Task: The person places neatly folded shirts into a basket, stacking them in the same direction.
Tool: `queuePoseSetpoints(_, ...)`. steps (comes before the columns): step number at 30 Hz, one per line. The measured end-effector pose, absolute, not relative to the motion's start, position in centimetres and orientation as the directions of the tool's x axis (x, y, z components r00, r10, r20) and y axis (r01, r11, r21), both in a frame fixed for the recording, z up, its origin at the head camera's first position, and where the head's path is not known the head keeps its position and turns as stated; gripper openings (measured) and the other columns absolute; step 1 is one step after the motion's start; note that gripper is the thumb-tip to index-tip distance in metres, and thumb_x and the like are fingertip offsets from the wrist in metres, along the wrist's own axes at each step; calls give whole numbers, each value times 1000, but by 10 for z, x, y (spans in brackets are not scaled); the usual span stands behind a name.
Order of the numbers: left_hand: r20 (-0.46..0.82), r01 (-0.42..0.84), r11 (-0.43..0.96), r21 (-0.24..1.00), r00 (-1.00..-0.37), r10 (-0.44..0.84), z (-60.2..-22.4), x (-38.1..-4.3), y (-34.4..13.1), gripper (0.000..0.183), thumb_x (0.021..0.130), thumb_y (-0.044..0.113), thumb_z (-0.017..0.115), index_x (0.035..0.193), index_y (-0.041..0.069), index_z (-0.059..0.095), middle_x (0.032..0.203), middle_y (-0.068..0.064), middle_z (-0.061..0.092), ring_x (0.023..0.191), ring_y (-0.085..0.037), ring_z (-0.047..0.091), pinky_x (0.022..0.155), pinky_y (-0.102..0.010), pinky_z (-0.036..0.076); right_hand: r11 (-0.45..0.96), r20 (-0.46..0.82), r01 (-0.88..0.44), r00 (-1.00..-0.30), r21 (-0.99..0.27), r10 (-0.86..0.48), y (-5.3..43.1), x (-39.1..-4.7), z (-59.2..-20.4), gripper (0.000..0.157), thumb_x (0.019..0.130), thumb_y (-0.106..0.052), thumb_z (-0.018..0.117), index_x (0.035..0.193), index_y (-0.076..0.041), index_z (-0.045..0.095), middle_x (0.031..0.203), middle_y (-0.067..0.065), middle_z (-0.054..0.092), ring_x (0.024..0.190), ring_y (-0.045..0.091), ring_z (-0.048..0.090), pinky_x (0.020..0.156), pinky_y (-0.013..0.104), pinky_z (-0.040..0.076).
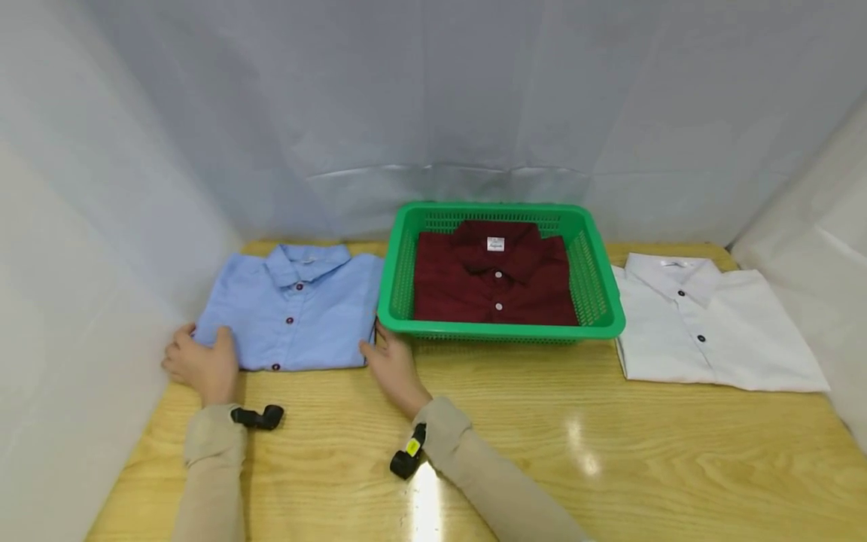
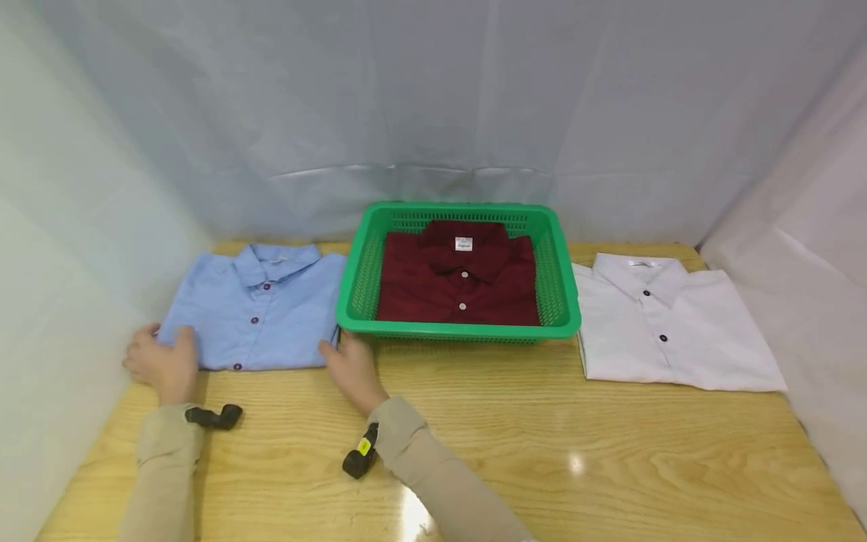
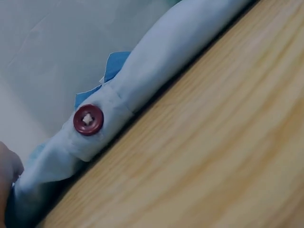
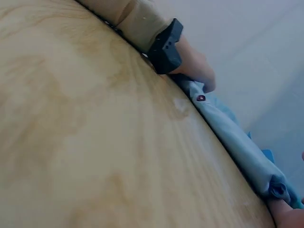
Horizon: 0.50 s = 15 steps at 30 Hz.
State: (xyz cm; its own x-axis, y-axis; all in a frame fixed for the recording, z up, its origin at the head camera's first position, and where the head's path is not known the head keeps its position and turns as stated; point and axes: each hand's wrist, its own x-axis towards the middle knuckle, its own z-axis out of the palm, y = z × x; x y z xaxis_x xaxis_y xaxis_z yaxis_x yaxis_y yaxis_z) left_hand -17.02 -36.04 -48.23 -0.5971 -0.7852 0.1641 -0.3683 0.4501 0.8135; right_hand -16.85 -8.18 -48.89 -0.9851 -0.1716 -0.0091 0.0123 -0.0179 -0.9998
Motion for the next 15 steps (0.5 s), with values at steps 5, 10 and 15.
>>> queuePoseSetpoints(5,176,-390,527,755,-654,-736,-485,-167,-363,56,91,26,55,137,-5,46,136,-31,42,131,-44,27,111,-52,14,-47,-15,25,-979,-999,-204,-79,-173,-494,55,98,-13,58,148,2,40,142,21,51,128,30,52,101,37,47)
queuePoseSetpoints(10,223,-359,580,731,-678,-700,-487,-157,-364,50,90,20,53,130,-10,49,128,-34,46,124,-49,34,107,-56,20,14,14,-18,-973,-1000,-232,-76,-171,-496,53,97,-10,58,146,2,43,136,23,55,125,30,54,100,37,47)
queuePoseSetpoints(15,277,-308,627,715,-699,-659,-487,-133,-364,46,87,14,55,122,-15,52,118,-38,50,114,-55,41,99,-60,28,88,72,-97,-966,-991,-248,-71,-162,-495,48,94,-7,60,140,7,48,126,25,60,115,30,60,94,36,51)
